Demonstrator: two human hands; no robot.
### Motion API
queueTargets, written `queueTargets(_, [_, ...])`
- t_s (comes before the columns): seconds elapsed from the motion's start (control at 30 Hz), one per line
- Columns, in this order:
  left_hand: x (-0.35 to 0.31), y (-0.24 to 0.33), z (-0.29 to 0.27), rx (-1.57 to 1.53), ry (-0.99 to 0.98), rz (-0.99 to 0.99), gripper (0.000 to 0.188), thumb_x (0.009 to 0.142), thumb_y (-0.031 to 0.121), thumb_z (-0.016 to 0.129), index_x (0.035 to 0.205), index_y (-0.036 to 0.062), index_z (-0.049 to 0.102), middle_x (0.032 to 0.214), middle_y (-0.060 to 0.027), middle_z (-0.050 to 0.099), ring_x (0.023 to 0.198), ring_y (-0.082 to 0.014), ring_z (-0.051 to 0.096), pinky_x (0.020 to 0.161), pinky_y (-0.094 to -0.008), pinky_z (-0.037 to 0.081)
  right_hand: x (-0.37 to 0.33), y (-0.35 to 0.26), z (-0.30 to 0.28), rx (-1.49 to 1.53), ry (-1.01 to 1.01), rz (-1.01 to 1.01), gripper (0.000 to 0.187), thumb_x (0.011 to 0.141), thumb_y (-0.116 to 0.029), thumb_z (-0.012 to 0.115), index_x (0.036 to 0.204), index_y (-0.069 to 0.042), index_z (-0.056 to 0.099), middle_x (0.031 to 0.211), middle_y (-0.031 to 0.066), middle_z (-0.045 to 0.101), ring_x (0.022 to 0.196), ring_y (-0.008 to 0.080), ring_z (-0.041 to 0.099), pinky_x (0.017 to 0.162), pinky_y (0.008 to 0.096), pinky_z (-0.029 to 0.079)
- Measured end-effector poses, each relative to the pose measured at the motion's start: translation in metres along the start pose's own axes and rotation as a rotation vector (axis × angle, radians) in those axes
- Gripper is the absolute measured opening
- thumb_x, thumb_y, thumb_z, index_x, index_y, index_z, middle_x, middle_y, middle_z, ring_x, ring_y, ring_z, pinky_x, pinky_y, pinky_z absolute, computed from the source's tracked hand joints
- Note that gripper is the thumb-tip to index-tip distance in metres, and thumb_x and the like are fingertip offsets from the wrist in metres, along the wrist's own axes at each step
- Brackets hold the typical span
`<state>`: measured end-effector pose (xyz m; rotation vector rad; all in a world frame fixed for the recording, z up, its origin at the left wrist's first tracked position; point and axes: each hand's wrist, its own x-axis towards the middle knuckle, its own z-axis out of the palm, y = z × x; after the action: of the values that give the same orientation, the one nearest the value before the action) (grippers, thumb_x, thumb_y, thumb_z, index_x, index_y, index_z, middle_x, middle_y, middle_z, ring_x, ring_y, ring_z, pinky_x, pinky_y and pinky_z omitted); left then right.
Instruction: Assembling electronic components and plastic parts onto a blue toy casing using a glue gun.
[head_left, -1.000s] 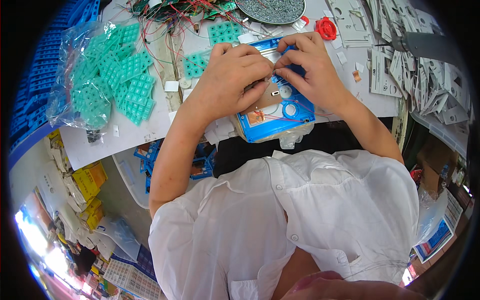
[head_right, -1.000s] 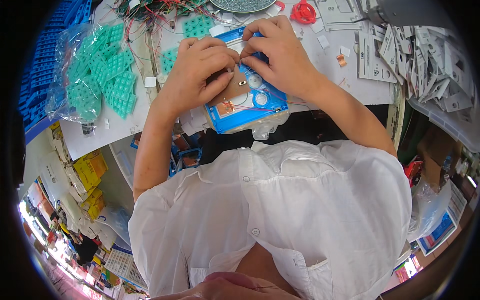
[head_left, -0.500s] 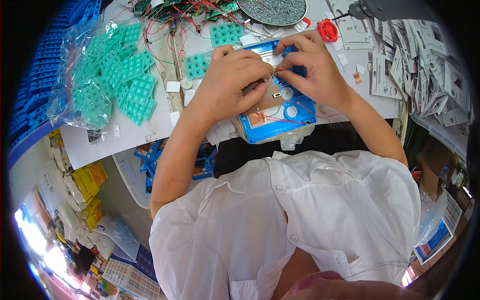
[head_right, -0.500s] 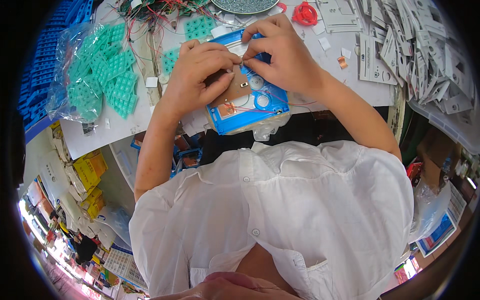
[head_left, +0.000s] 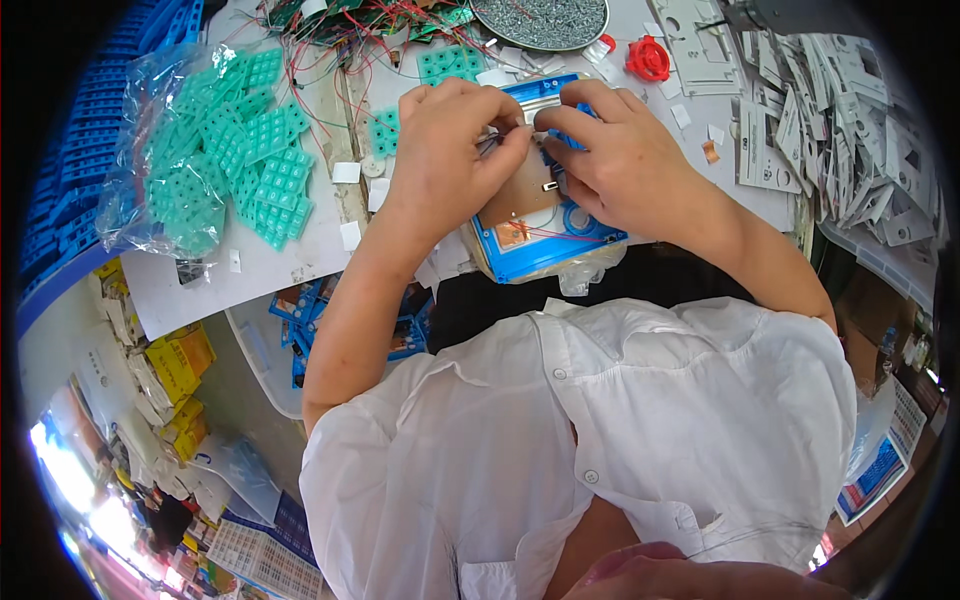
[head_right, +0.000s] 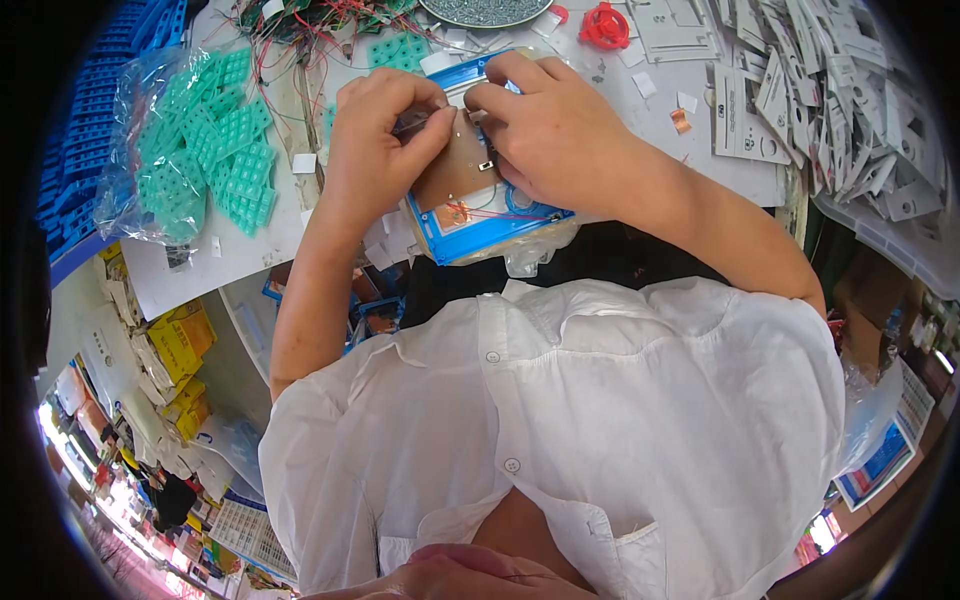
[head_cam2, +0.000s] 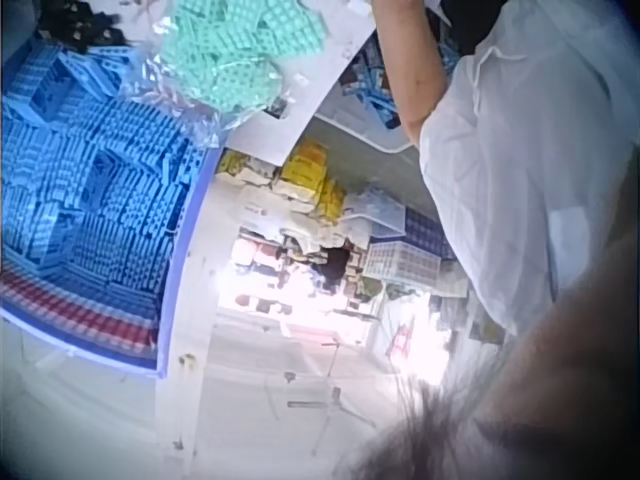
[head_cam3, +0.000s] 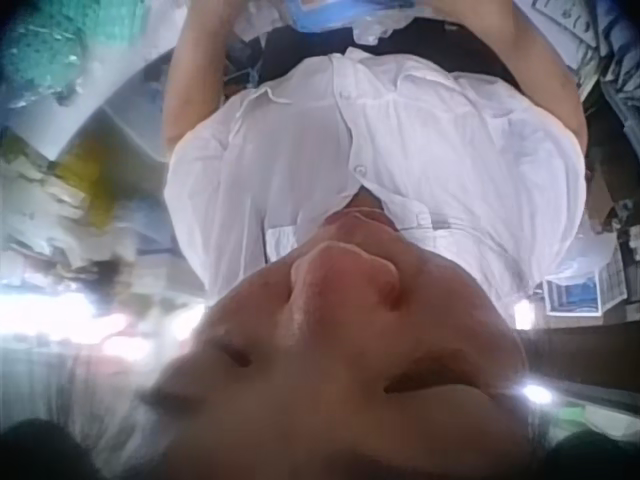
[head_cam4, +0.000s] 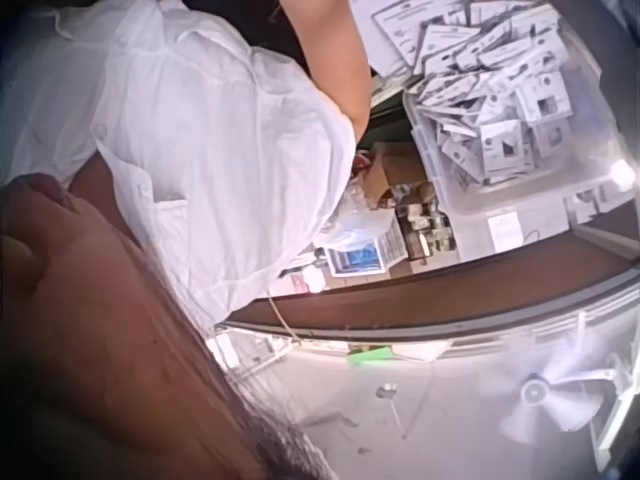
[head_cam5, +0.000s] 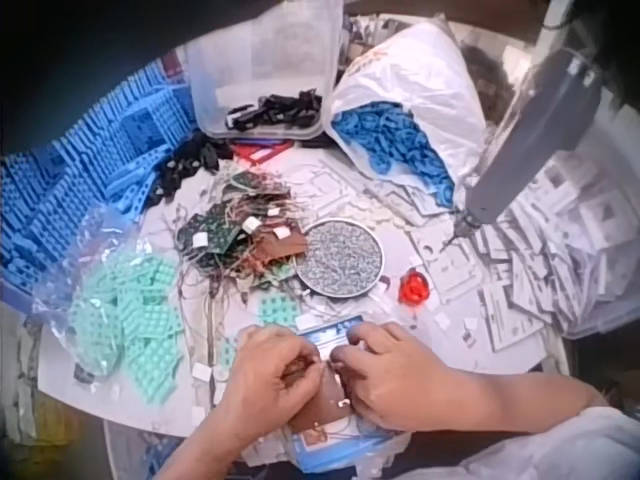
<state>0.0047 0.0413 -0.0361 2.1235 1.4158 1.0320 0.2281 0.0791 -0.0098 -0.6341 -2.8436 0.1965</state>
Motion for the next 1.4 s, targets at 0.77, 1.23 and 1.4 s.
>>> queueTargets(0.77, [0.049, 0.030, 0.001, 0.619, -0.527, 0.382, 0.011, 0.081, 0.014, 0.069, 0.090, 0.0110, 0.073, 0.108, -0.0050, 0.062, 0.113, -0.0244, 0.057, 0.108, -0.0525, 0.036, -0.063, 0.029, 0.004, 0.353, 0.297, 0.268, 0.017, 0.085, -0.011, 0.071, 0.101, -0.011, 0.077, 0.124, 0.0081, 0.066, 0.118, 0.0303, 0.053, 0.099, 0.0406, 0.047])
queueTargets(1.23, [0.079, 0.039, 0.009, 0.761, -0.690, 0.147, 0.016, 0.078, 0.021, 0.077, 0.086, 0.0063, 0.076, 0.089, -0.0121, 0.071, 0.085, -0.0284, 0.072, 0.081, -0.0430, 0.056, -0.072, 0.025, -0.003, 0.381, 0.309, 0.281, 0.016, 0.085, -0.008, 0.073, 0.100, -0.009, 0.077, 0.120, 0.0072, 0.067, 0.115, 0.0281, 0.057, 0.093, 0.0385, 0.052])
queueTargets(1.4, [0.110, 0.028, 0.005, 0.574, -0.986, -0.170, 0.023, 0.074, 0.023, 0.084, 0.087, 0.0051, 0.079, 0.086, -0.0134, 0.077, 0.082, -0.0274, 0.077, 0.073, -0.0417, 0.061, -0.063, 0.024, 0.004, 0.394, 0.295, 0.235, 0.018, 0.084, -0.009, 0.074, 0.102, -0.009, 0.077, 0.118, 0.0072, 0.067, 0.114, 0.0281, 0.058, 0.091, 0.0383, 0.053])
